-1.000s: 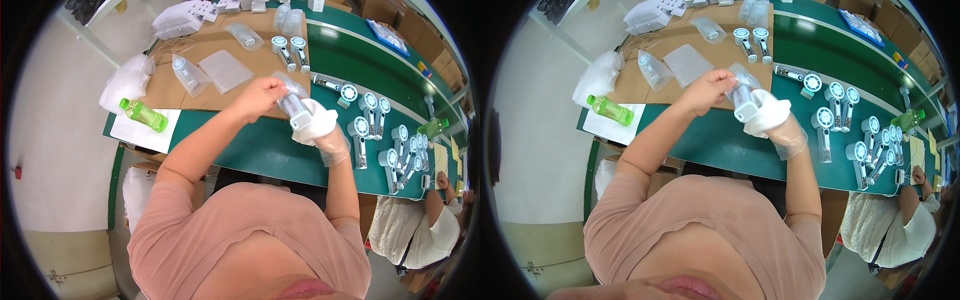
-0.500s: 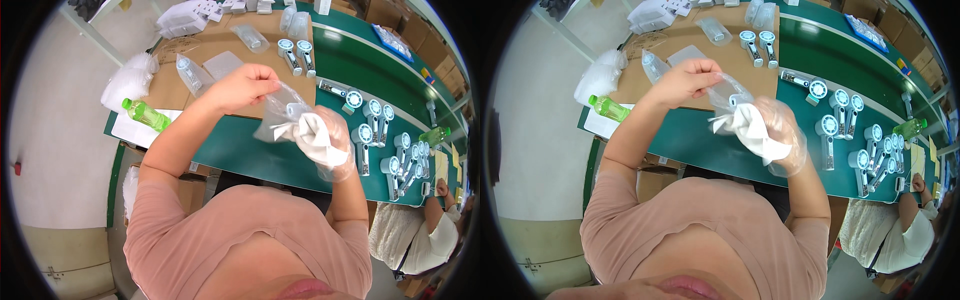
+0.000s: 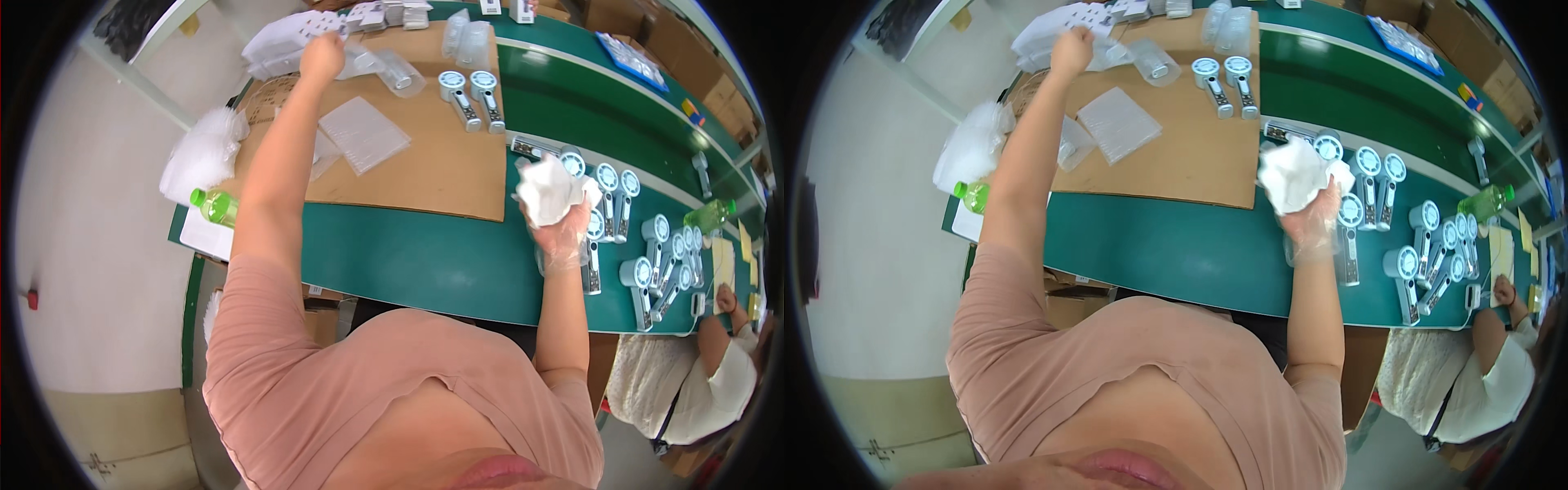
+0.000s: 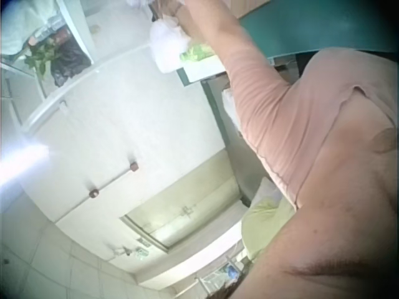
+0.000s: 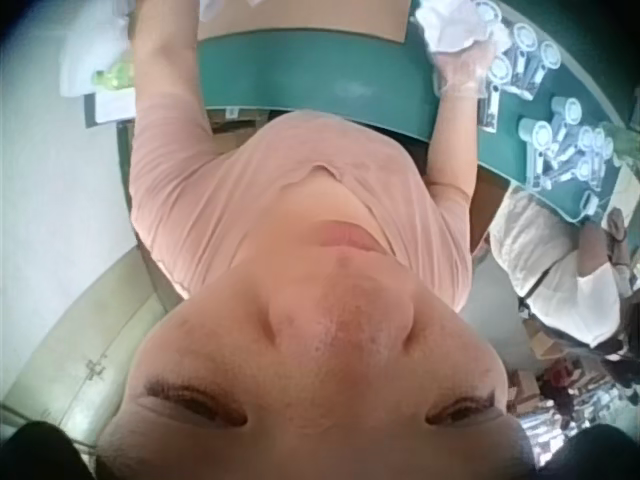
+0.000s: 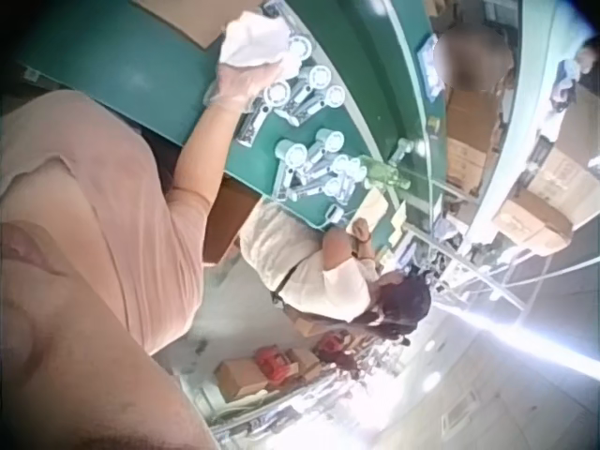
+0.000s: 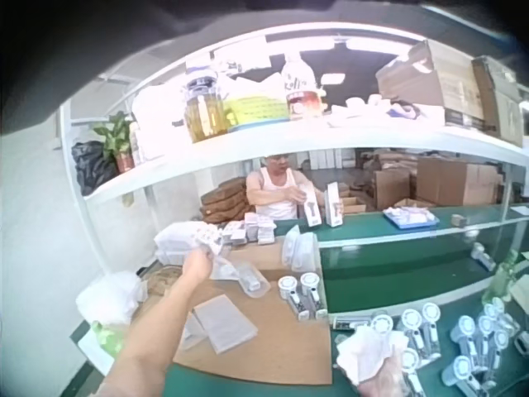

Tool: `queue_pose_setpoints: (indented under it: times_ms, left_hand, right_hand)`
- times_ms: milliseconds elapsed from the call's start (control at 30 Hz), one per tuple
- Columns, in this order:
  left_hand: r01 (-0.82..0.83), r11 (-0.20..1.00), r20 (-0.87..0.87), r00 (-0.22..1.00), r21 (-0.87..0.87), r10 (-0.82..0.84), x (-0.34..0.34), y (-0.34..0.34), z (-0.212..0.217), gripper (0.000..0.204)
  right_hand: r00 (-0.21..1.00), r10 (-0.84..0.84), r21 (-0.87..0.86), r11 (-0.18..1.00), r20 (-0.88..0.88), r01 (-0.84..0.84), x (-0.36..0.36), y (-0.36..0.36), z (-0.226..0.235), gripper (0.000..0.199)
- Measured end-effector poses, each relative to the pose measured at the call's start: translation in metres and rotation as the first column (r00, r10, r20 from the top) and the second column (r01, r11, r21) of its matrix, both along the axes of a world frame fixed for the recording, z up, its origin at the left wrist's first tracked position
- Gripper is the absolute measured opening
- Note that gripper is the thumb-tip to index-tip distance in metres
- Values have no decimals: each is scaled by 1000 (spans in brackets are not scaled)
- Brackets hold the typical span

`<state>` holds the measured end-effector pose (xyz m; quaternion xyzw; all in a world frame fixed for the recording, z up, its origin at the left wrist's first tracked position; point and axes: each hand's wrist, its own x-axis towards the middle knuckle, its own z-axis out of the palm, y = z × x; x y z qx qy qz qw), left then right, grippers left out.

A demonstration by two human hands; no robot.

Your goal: The person wipes the surface of small, white, handheld electronic devices using a white cloth. They handle the devices one at a time, wiping them thoroughly before placing them on a green table. The person also uses a green bottle to apply liquid to the cloth during the process.

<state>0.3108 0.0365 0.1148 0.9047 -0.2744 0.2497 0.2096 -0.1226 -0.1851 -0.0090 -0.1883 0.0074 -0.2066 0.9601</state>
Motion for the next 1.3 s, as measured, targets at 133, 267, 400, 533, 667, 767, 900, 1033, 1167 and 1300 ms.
queue_pose_setpoints:
  times_ms: [133,267,400,533,667,767,900,1033,1167,1300]
  left_hand:
    - [73,997,-127,990,37,-68,-5,-41,-86,30]
    - [461,884,-330,825,-74,-458,-131,-133,-127,49]
    - [391,912,-524,806,124,-274,-173,-158,-124,51]
    - [368,929,-428,835,-35,-346,-161,-127,-136,35]
    - [297,823,-766,309,-484,-563,-228,-47,-120,40]
    - [35,795,-795,-56,-606,-604,-286,6,-121,47]
    - [103,852,-854,-158,-514,-496,-310,24,-134,42]
    - [306,856,-864,160,-416,-478,-325,22,-134,44]
    - [477,791,-751,338,-382,-567,-323,28,-137,48]
    - [470,741,-756,208,-479,-620,-324,30,-141,53]
  right_hand:
    - [999,-48,61,997,-1,48,0,-1,1,74]
    - [995,-103,55,993,-12,103,-4,-2,4,75]
    - [995,-83,135,988,53,75,-8,-7,6,74]
    - [994,-93,97,992,64,87,-10,-9,7,74]
    - [950,-292,-197,931,109,308,-11,-1,13,73]
    - [876,-410,-606,639,253,474,6,13,5,65]
    - [851,-421,-915,-374,312,150,38,46,-4,58]
    - [888,-459,-929,-310,-38,-200,46,60,15,54]
    - [857,-77,-631,710,-510,-312,44,42,1,42]
    - [909,312,-143,922,-276,-360,28,41,-15,41]
